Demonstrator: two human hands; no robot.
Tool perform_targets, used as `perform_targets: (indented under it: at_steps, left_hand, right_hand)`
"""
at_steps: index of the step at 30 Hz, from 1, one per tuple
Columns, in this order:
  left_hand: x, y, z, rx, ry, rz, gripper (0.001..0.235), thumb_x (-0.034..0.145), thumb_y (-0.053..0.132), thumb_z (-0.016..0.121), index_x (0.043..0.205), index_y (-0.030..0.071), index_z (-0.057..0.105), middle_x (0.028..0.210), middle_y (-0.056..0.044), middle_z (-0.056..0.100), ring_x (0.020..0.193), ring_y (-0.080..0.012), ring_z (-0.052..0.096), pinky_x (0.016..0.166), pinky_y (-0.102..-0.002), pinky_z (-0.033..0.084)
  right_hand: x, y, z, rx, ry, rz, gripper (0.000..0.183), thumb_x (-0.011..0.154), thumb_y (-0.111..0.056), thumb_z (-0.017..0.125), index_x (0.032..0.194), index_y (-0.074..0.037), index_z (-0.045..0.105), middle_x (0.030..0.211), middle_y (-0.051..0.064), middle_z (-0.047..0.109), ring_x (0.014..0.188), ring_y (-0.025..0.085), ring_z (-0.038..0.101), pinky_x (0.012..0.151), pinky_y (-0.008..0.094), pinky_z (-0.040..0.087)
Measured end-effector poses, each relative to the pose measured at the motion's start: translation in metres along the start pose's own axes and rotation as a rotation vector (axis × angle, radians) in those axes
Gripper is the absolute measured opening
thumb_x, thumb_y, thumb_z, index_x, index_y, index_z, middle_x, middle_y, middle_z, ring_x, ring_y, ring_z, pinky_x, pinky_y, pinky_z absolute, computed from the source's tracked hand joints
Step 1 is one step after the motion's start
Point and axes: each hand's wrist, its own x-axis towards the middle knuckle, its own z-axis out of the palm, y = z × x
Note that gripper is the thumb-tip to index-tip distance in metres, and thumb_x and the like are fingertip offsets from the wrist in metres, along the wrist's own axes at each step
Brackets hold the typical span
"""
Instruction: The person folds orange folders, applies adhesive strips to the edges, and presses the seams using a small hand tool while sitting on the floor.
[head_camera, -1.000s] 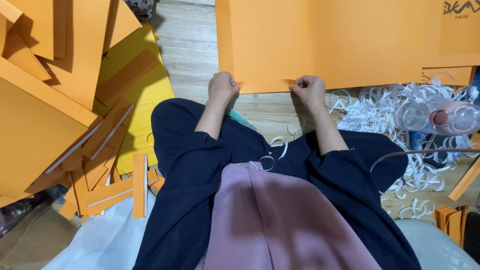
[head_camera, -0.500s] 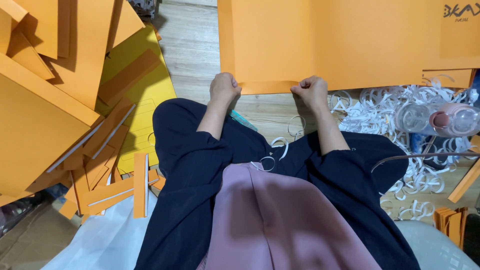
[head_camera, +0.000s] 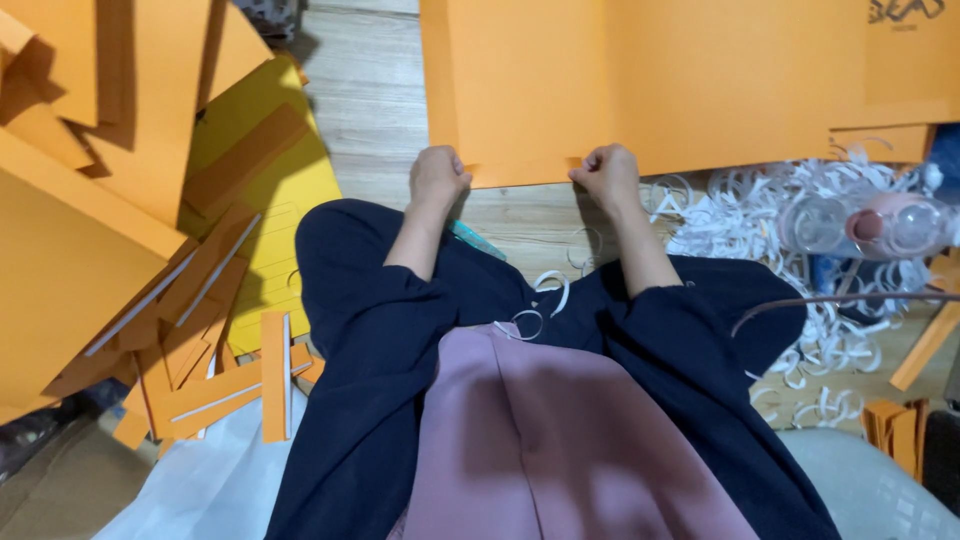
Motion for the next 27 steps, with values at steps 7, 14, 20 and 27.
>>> perform_targets:
  at_steps: [7, 14, 20, 27]
  left_hand:
    - [-0.017, 0.017, -0.01, 0.022, 0.007, 0.003, 0.023, 0.07, 0.013, 0.073, 0.083, 0.009, 0.055, 0.084, -0.015, 0.057, 0.093, -0.0372, 0.059, 0.082, -0.044, 0.047]
    - [-0.014, 0.002, 0.008, 0.182, 0.071, 0.153, 0.014, 0.075, 0.015, 0.067, 0.075, 0.011, 0.054, 0.079, -0.011, 0.053, 0.084, -0.0337, 0.059, 0.073, -0.043, 0.049]
    - [-0.045, 0.028, 0.021, 0.449, 0.226, 0.325, 0.012, 0.078, -0.003, 0.056, 0.089, -0.003, 0.056, 0.085, -0.019, 0.053, 0.083, -0.0375, 0.059, 0.068, -0.043, 0.054]
    - [-0.091, 0.032, 0.061, 0.721, 0.565, 0.71, 0.014, 0.074, 0.005, 0.056, 0.088, 0.004, 0.059, 0.078, -0.01, 0.048, 0.07, -0.0266, 0.054, 0.061, -0.033, 0.046]
  right_hand:
    - [-0.044, -0.086, -0.045, -0.132, 0.087, 0.002, 0.043, 0.066, -0.008, 0.077, 0.099, -0.007, 0.05, 0.095, 0.011, 0.049, 0.088, 0.036, 0.058, 0.071, 0.047, 0.049]
    - [-0.076, -0.077, 0.011, -0.594, 0.373, -0.738, 0.012, 0.081, -0.015, 0.053, 0.092, -0.014, 0.054, 0.085, 0.003, 0.045, 0.078, 0.02, 0.052, 0.06, 0.029, 0.043]
    - [-0.085, -0.065, 0.033, -0.661, 0.378, -0.724, 0.026, 0.082, -0.011, 0.054, 0.108, -0.006, 0.056, 0.098, 0.011, 0.052, 0.095, 0.028, 0.054, 0.064, 0.029, 0.049]
    - [-0.097, -0.075, 0.027, -0.684, 0.303, -0.701, 0.029, 0.086, -0.009, 0.049, 0.115, -0.006, 0.053, 0.104, 0.016, 0.05, 0.1, 0.033, 0.054, 0.066, 0.03, 0.051]
